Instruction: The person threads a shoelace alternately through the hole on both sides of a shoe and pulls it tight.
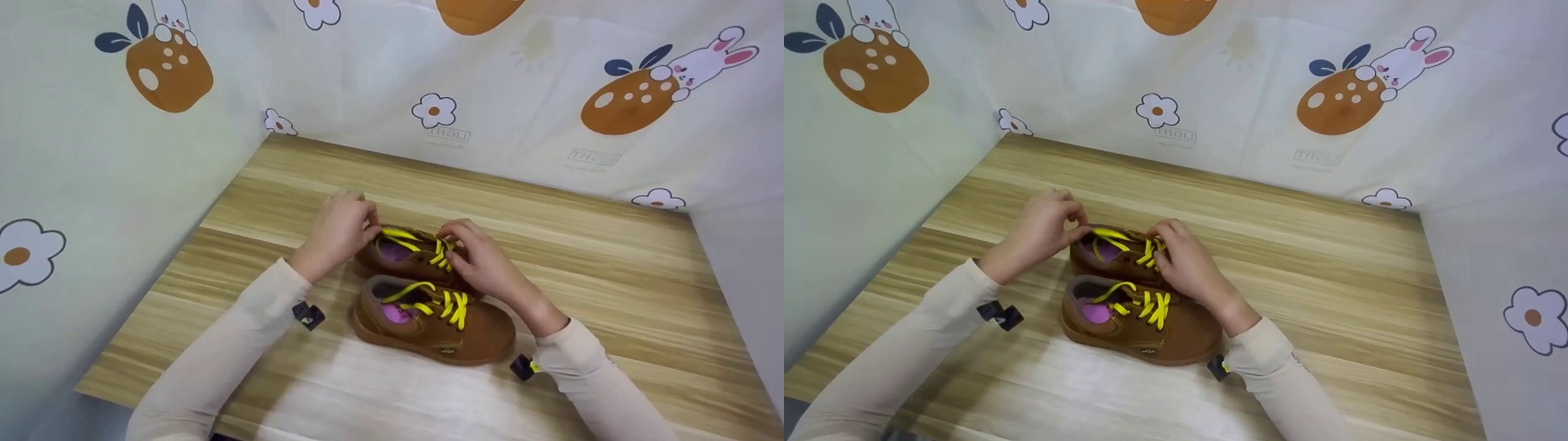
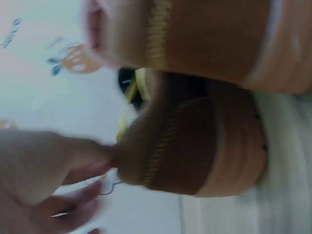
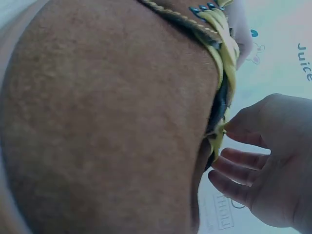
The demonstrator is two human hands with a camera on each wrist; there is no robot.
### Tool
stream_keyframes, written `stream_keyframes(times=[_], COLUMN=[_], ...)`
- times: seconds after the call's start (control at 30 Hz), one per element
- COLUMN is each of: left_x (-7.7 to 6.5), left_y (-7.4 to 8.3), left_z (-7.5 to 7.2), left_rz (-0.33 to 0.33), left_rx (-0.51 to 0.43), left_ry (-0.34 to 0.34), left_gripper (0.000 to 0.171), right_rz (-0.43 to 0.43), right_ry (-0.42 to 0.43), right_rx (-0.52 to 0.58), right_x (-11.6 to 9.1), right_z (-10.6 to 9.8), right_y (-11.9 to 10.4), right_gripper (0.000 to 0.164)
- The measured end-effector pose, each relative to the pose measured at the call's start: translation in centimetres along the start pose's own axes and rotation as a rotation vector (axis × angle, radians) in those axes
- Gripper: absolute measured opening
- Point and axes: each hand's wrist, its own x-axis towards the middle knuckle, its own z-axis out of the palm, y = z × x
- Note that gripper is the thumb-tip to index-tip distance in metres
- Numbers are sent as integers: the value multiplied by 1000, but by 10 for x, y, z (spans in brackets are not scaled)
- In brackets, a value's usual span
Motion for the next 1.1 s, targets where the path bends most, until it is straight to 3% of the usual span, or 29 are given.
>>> stream_keyframes(times=[0.1,0.2,0.27,0.4,0.53,0.67,0.8,0.93,1.0,1.1], left_x=[2,7,11,14,15,17,12,8,8,9], left_y=[7,15,18,18,16,14,12,11,11,12], left_z=[7,15,21,27,22,21,24,22,22,22], left_rz=[81,168,186,165,91,114,176,264,343,463], left_rx=[39,67,92,85,-28,-127,-134,-30,50,153], left_ry=[-30,-131,-177,-224,-250,-239,-248,-270,-228,-111], left_gripper=[16,22,21,11,13,20,37,52,53,44], right_rz=[-1,0,1,6,9,16,20,15,16,8], right_ry=[4,8,7,-20,-31,-19,-30,-41,-40,-35], right_rx=[4,7,-1,-22,-28,-39,-55,-61,-67,-74], right_x=[0,-1,0,-1,-3,-4,-3,-3,-3,-3], right_z=[1,0,0,1,0,-3,-1,1,1,1], right_y=[0,0,1,2,3,3,2,3,3,2], right_gripper=[31,30,30,31,31,32,34,33,34,34])
